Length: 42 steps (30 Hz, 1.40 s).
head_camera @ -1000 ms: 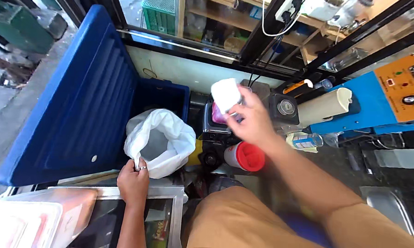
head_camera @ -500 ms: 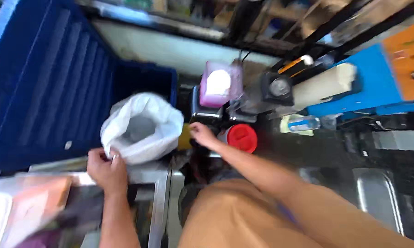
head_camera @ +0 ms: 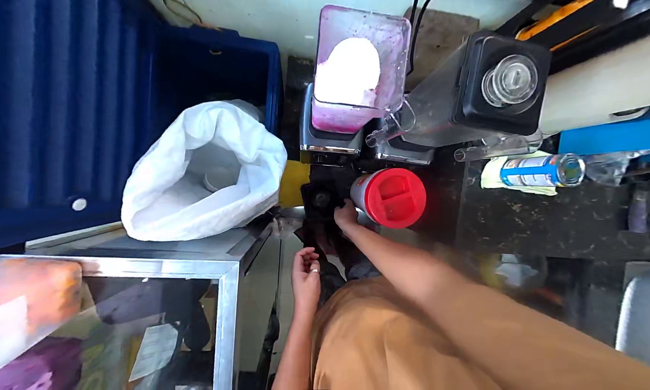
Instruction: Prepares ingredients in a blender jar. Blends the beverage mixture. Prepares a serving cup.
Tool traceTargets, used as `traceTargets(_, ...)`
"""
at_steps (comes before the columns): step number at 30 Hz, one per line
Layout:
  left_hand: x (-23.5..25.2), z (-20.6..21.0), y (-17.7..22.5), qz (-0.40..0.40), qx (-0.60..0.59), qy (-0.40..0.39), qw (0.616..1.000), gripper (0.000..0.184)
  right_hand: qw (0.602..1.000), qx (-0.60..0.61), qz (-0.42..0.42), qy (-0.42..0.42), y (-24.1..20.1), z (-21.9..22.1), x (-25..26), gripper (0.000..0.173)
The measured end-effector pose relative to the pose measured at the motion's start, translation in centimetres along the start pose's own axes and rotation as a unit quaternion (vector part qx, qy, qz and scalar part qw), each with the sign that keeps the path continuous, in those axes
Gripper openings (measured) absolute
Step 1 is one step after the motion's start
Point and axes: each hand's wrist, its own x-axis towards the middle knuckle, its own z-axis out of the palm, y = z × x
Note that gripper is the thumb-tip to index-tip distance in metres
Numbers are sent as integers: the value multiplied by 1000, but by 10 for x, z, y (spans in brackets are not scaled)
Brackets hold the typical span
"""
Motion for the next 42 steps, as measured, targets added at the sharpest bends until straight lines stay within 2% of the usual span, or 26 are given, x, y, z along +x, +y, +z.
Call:
traceTargets(2, 11, 3, -23, -170, -81, -6, 982, 34, 999, 20, -22, -45, 12, -2, 4, 43)
traceTargets(3, 17, 5, -32, -233, -128, -7, 964, 35, 997, 25, -34, -66, 14, -7, 1, 44)
traceTargets(6, 32, 14, -39, -326, -311, 22, 893, 41, 989, 84, -20, -123, 0, -27, -36, 46)
traceTargets(8, 35, 21, -27, -307, -443, 53, 841, 44, 971, 158, 6, -182, -11, -50, -77, 38)
traceTargets(9, 36, 22, -18, -266, -503, 45, 821, 46, 958, 187, 9, -220, -16, -66, -98, 36)
traceTargets(12, 39, 12, 20, -106, -624, -57, 772, 45, 923, 232, -26, -306, -29, -119, -157, 34)
traceTargets(13, 43, 4, 38, -72, -617, -97, 778, 48, 912, 248, -42, -325, -34, -135, -172, 33)
traceTargets(16, 57, -17, 103, 2, -533, -163, 830, 49, 869, 306, -100, -375, -54, -172, -204, 27)
traceTargets(18, 63, -23, 154, 18, -461, -145, 875, 52, 840, 346, -148, -392, -69, -190, -221, 24)
traceTargets(20, 73, -26, 204, 51, -401, -139, 904, 44, 812, 384, -213, -384, -83, -206, -234, 23)
traceTargets(22, 88, -32, 254, 126, -314, -162, 927, 42, 783, 414, -285, -366, -94, -214, -238, 28)
traceTargets(24, 112, -37, 313, 247, -140, -209, 936, 58, 787, 405, -325, -333, -102, -210, -219, 43)
traceTargets(25, 125, -37, 343, 307, -24, -239, 921, 67, 805, 399, -317, -303, -103, -200, -200, 46)
traceTargets(27, 145, -22, 396, 382, 174, -252, 872, 64, 856, 403, -231, -229, -99, -168, -148, 48)
traceTargets(29, 165, 8, 428, 410, 349, -225, 812, 58, 891, 402, -111, -180, -93, -132, -98, 51)
traceTargets(31, 186, 36, 441, 406, 466, -226, 753, 56, 895, 415, -36, -160, -91, -107, -64, 59)
traceTargets(33, 205, 54, 442, 391, 535, -248, 706, 55, 882, 447, 4, -147, -92, -93, -44, 59)
traceTargets(35, 213, 65, 440, 373, 581, -266, 673, 54, 873, 467, 8, -140, -95, -87, -32, 58)
traceTargets(42, 213, 71, 447, 366, 619, -275, 638, 52, 857, 501, -19, -115, -104, -81, -17, 48)
